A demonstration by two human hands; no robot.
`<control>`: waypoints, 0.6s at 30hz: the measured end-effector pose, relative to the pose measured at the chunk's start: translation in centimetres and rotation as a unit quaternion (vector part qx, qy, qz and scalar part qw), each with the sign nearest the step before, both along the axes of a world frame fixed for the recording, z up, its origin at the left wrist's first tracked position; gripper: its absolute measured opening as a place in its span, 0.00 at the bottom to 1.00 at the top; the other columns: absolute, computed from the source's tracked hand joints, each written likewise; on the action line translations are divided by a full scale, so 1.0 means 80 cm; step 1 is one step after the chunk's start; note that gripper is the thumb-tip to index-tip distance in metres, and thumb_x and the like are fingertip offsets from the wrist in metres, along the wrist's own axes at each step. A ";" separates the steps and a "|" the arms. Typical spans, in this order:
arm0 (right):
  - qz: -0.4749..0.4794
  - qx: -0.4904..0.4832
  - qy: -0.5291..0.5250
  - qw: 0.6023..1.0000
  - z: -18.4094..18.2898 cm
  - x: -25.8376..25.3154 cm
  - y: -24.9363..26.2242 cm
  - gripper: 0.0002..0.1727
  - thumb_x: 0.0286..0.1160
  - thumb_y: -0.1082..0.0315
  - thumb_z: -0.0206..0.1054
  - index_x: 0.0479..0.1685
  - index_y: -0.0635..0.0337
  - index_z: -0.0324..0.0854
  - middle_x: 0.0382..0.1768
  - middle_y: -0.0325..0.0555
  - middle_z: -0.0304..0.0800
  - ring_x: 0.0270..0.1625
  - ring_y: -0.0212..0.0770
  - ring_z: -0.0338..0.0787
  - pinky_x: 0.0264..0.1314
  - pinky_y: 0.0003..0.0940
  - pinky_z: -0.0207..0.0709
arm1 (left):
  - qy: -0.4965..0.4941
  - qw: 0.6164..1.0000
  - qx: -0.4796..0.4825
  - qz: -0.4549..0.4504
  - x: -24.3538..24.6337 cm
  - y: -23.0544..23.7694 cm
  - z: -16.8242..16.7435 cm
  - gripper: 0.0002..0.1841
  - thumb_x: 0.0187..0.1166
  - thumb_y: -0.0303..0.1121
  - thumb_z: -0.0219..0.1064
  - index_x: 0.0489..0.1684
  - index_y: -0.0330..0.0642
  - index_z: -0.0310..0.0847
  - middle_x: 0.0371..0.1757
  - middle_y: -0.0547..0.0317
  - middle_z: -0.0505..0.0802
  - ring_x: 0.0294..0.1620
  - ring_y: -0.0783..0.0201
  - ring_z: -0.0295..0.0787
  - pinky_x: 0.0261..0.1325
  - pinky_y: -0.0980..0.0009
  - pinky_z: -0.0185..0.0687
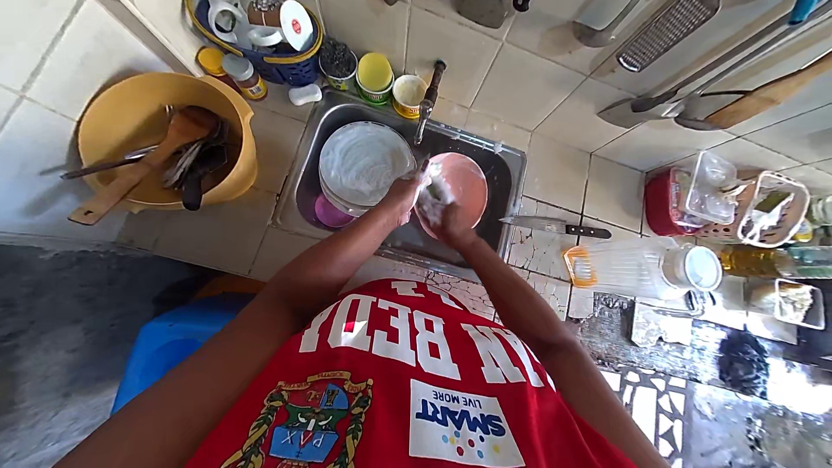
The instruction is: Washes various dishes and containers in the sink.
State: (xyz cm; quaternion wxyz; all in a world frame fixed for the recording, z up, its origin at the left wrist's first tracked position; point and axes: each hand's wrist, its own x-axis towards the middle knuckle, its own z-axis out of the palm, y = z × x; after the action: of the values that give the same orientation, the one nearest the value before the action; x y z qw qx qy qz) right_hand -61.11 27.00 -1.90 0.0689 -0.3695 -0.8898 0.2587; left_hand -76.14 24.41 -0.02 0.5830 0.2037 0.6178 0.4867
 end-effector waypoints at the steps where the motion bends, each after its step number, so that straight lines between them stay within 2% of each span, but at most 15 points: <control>1: 0.033 -0.042 0.018 0.998 -0.007 0.005 -0.009 0.25 0.81 0.65 0.64 0.75 0.65 0.80 0.70 0.65 0.86 0.73 0.63 0.85 0.77 0.61 0.75 | 0.022 1.000 -0.001 0.009 -0.005 0.002 0.002 0.32 0.92 0.58 0.48 0.77 0.39 0.74 0.70 0.43 0.85 0.70 0.53 0.83 0.72 0.49 0.79; 3: 0.103 -0.046 -0.026 0.993 -0.014 0.020 -0.014 0.25 0.79 0.65 0.64 0.74 0.64 0.81 0.72 0.61 0.85 0.76 0.61 0.83 0.79 0.62 0.74 | 0.037 0.998 -0.006 0.042 -0.017 0.002 -0.002 0.34 0.92 0.59 0.46 0.75 0.36 0.75 0.70 0.41 0.85 0.70 0.51 0.83 0.72 0.49 0.80; 5: 0.113 0.041 -0.111 0.987 -0.020 0.036 -0.002 0.26 0.83 0.54 0.60 0.73 0.58 0.82 0.75 0.58 0.83 0.80 0.61 0.79 0.81 0.63 0.70 | 0.017 0.998 -0.013 0.063 -0.027 -0.003 -0.010 0.34 0.91 0.61 0.45 0.77 0.40 0.74 0.72 0.44 0.85 0.72 0.53 0.83 0.73 0.49 0.81; 6: 0.099 0.076 -0.152 0.980 -0.018 0.040 0.008 0.30 0.88 0.49 0.53 0.78 0.58 0.79 0.81 0.56 0.78 0.86 0.60 0.71 0.89 0.63 0.59 | 0.009 0.998 -0.020 0.064 -0.029 -0.006 -0.011 0.34 0.90 0.62 0.45 0.78 0.41 0.74 0.72 0.44 0.84 0.72 0.52 0.83 0.71 0.47 0.82; 7: 0.080 0.090 -0.197 0.973 -0.014 0.041 0.020 0.35 0.91 0.43 0.45 0.85 0.59 0.72 0.88 0.55 0.67 0.93 0.60 0.60 0.95 0.62 0.45 | 0.006 0.998 -0.027 0.058 -0.028 -0.008 -0.011 0.35 0.90 0.62 0.45 0.78 0.42 0.73 0.72 0.43 0.84 0.72 0.51 0.83 0.70 0.47 0.82; 8: 0.058 0.096 -0.224 0.968 -0.011 0.038 0.031 0.39 0.91 0.39 0.40 0.89 0.59 0.66 0.92 0.53 0.60 0.95 0.59 0.52 0.97 0.62 0.39 | 0.007 0.998 -0.030 0.050 -0.025 -0.009 -0.010 0.34 0.91 0.61 0.46 0.78 0.42 0.73 0.72 0.43 0.84 0.71 0.51 0.84 0.69 0.48 0.82; 9: 0.039 0.090 -0.223 0.970 -0.012 0.034 0.038 0.41 0.90 0.37 0.39 0.90 0.57 0.64 0.93 0.51 0.58 0.96 0.58 0.50 0.96 0.61 0.40 | 0.009 0.999 -0.030 0.044 -0.021 -0.009 -0.008 0.33 0.91 0.60 0.46 0.78 0.41 0.73 0.71 0.43 0.84 0.70 0.51 0.84 0.68 0.49 0.83; 10: 0.029 0.073 -0.200 0.977 -0.013 0.028 0.040 0.41 0.89 0.36 0.41 0.90 0.57 0.64 0.93 0.51 0.59 0.96 0.57 0.52 0.95 0.60 0.47 | 0.011 0.999 -0.029 0.035 -0.018 -0.008 -0.007 0.33 0.91 0.60 0.46 0.78 0.41 0.73 0.72 0.43 0.84 0.70 0.51 0.83 0.69 0.49 0.82; 11: 0.030 0.046 -0.154 0.986 -0.017 0.021 0.038 0.41 0.89 0.37 0.44 0.90 0.59 0.63 0.93 0.54 0.58 0.96 0.58 0.52 0.94 0.59 0.50 | 0.016 0.999 -0.027 0.025 -0.015 -0.008 -0.008 0.33 0.91 0.60 0.47 0.78 0.41 0.73 0.72 0.42 0.84 0.72 0.51 0.83 0.70 0.48 0.81; 13: 0.058 -0.009 -0.019 0.998 -0.028 0.005 0.032 0.38 0.91 0.45 0.49 0.89 0.66 0.62 0.91 0.61 0.60 0.95 0.58 0.54 0.95 0.53 0.51 | 0.028 0.999 -0.018 0.007 -0.012 -0.005 -0.009 0.34 0.91 0.60 0.46 0.80 0.41 0.72 0.73 0.42 0.84 0.73 0.50 0.82 0.72 0.46 0.80; 14: 0.081 -0.023 0.046 0.995 -0.033 0.000 0.026 0.35 0.91 0.50 0.50 0.87 0.68 0.66 0.89 0.62 0.64 0.94 0.58 0.56 0.96 0.50 0.51 | 0.033 0.999 -0.018 0.005 -0.012 -0.005 -0.011 0.34 0.91 0.60 0.44 0.81 0.42 0.71 0.74 0.43 0.84 0.73 0.51 0.82 0.72 0.46 0.79; 16: 0.149 -0.026 0.137 0.979 -0.036 -0.004 0.011 0.26 0.90 0.60 0.52 0.75 0.68 0.79 0.80 0.60 0.78 0.90 0.56 0.67 0.95 0.48 0.55 | 0.047 0.998 -0.026 0.027 -0.016 -0.009 -0.011 0.33 0.94 0.57 0.40 0.80 0.39 0.71 0.71 0.41 0.84 0.69 0.51 0.83 0.68 0.48 0.80; 17: 0.177 -0.027 0.150 0.972 -0.035 0.000 0.007 0.23 0.88 0.64 0.53 0.70 0.69 0.83 0.77 0.59 0.82 0.87 0.56 0.72 0.93 0.49 0.57 | 0.059 0.997 -0.029 0.046 -0.021 -0.010 -0.009 0.33 0.94 0.57 0.40 0.77 0.37 0.73 0.69 0.40 0.85 0.68 0.50 0.83 0.68 0.47 0.80; 18: 0.188 -0.018 0.134 0.973 -0.034 0.009 0.007 0.21 0.86 0.66 0.56 0.67 0.68 0.86 0.74 0.59 0.85 0.84 0.57 0.76 0.90 0.52 0.61 | 0.062 0.996 -0.023 0.053 -0.029 -0.013 -0.007 0.33 0.94 0.57 0.40 0.80 0.38 0.71 0.73 0.41 0.83 0.73 0.50 0.81 0.73 0.47 0.78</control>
State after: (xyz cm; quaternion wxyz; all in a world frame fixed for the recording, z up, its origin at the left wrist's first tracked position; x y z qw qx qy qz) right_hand -60.42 27.55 -4.65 0.1308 -0.1586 -0.9214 0.3299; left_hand -78.47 23.40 -0.58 0.5214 0.1864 0.6739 0.4891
